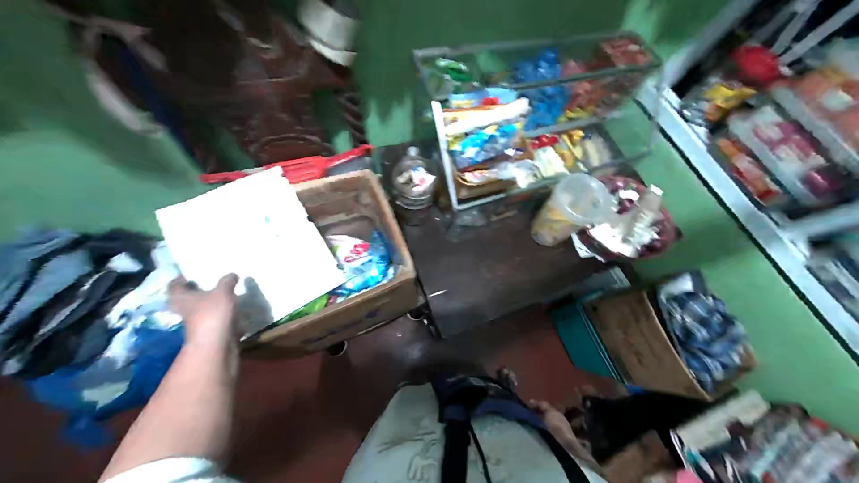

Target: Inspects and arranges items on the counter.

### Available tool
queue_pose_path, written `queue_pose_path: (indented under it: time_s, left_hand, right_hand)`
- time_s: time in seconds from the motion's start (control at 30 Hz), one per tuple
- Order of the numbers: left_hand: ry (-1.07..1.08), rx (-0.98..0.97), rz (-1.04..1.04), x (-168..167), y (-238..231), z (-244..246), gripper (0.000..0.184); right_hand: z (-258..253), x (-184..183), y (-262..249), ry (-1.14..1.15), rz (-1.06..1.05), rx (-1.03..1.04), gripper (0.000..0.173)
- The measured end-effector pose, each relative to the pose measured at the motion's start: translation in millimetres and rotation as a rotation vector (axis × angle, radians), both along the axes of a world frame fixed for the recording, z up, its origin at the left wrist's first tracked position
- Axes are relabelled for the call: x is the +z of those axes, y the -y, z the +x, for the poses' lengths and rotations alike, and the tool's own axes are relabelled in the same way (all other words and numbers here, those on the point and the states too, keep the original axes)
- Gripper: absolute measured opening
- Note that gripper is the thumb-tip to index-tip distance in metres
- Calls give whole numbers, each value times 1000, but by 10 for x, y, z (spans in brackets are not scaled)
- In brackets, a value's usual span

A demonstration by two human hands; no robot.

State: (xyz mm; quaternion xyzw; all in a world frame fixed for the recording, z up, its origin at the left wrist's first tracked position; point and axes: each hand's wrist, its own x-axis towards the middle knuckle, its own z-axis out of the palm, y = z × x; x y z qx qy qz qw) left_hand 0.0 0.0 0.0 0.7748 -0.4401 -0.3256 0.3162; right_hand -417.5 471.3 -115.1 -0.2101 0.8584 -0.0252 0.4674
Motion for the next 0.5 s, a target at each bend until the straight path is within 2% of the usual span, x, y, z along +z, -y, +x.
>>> queue_pose_path:
  time_s: [0.17, 0.3, 0.4, 0.5]
  left_hand:
    - [225, 15, 5, -294, 244, -55, 111]
    - [276, 89, -26, -262, 245, -205, 125]
    - [219, 53, -101, -255, 219, -236, 125]
    - [23, -15, -224, -266, 188, -287, 114]
  right_hand:
    - [-7, -2, 154, 24, -26, -72, 44]
    - [78, 18, 135, 53, -24, -100, 43]
    - [106, -77, -11, 74, 21, -80, 44]
    - [88, -79, -133, 88, 29, -65, 46]
